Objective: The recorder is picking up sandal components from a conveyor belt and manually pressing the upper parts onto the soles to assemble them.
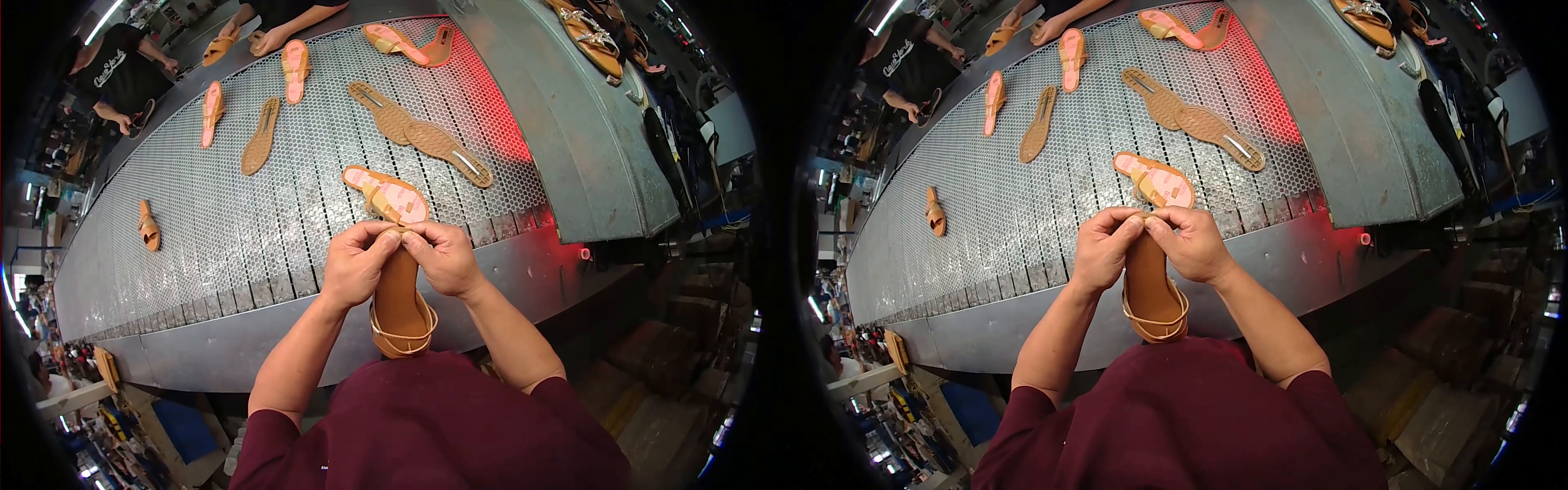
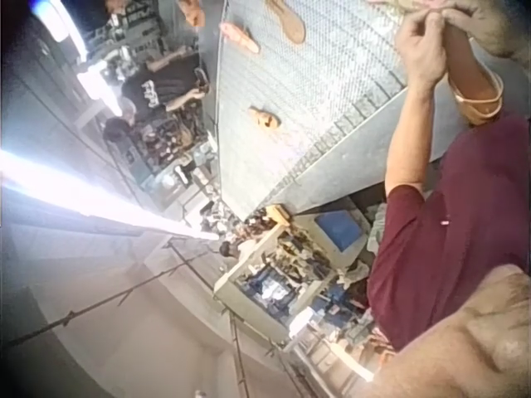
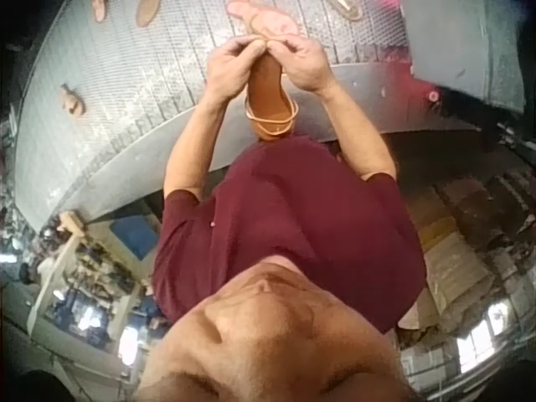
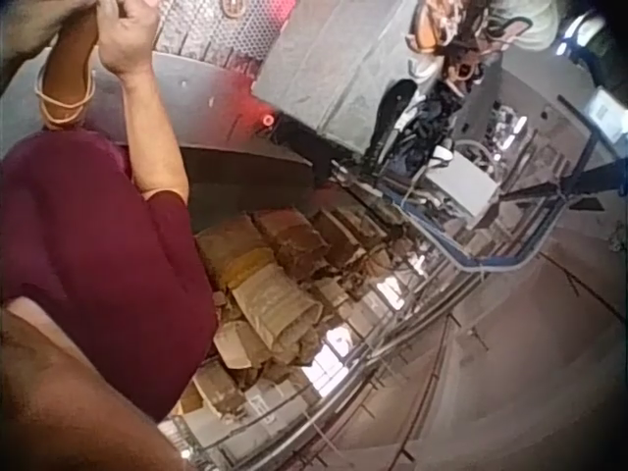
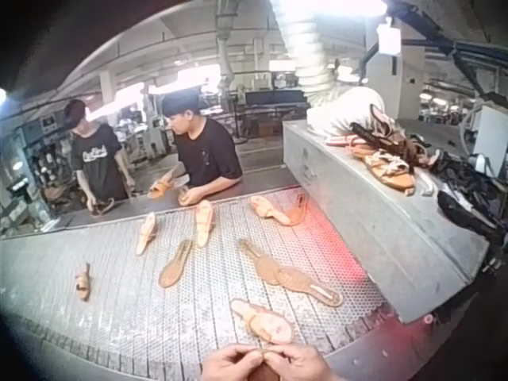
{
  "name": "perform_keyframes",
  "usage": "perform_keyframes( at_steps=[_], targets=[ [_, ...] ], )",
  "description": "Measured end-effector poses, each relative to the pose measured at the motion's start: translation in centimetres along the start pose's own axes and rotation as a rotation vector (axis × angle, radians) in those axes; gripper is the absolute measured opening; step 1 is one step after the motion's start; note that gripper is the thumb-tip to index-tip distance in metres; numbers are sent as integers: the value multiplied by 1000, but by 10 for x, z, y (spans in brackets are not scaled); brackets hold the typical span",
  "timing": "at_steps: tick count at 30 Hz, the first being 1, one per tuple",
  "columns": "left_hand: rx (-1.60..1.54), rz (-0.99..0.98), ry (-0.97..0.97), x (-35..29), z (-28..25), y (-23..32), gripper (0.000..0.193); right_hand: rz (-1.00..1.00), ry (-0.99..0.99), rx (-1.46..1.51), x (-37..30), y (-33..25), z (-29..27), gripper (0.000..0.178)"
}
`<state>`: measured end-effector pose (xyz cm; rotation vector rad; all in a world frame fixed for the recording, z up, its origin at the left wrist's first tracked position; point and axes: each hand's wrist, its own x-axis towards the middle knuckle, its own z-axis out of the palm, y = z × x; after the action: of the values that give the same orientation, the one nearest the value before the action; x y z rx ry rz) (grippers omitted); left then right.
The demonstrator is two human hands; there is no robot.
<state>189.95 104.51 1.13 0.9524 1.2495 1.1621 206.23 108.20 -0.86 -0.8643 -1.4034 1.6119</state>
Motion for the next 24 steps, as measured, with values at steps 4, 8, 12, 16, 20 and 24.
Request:
perform_keyframes(
  at_steps=[4,8,12,16,20,24],
  targets=[
    [-5,-42,-4,4,4,1,21,19,3,20,1,6,-5,20],
    [-5,-40,5,9,3,-1,24,97,-17,201,3,16,-11,22],
    [-47,-24,67,15,-2,-2,25,244,-157,341,-5,19,-25,25],
    [-53,-53,105,18,1,-4,25,324,-243,113,-5,15,-23,26],
    [-165,-63,107,22,4,-8,24,331,-253,144,-1,7,-29,25],
    [-208,-87,124,26,11,-11,25,304,-253,161,0,9,-36,25]
  ],
)
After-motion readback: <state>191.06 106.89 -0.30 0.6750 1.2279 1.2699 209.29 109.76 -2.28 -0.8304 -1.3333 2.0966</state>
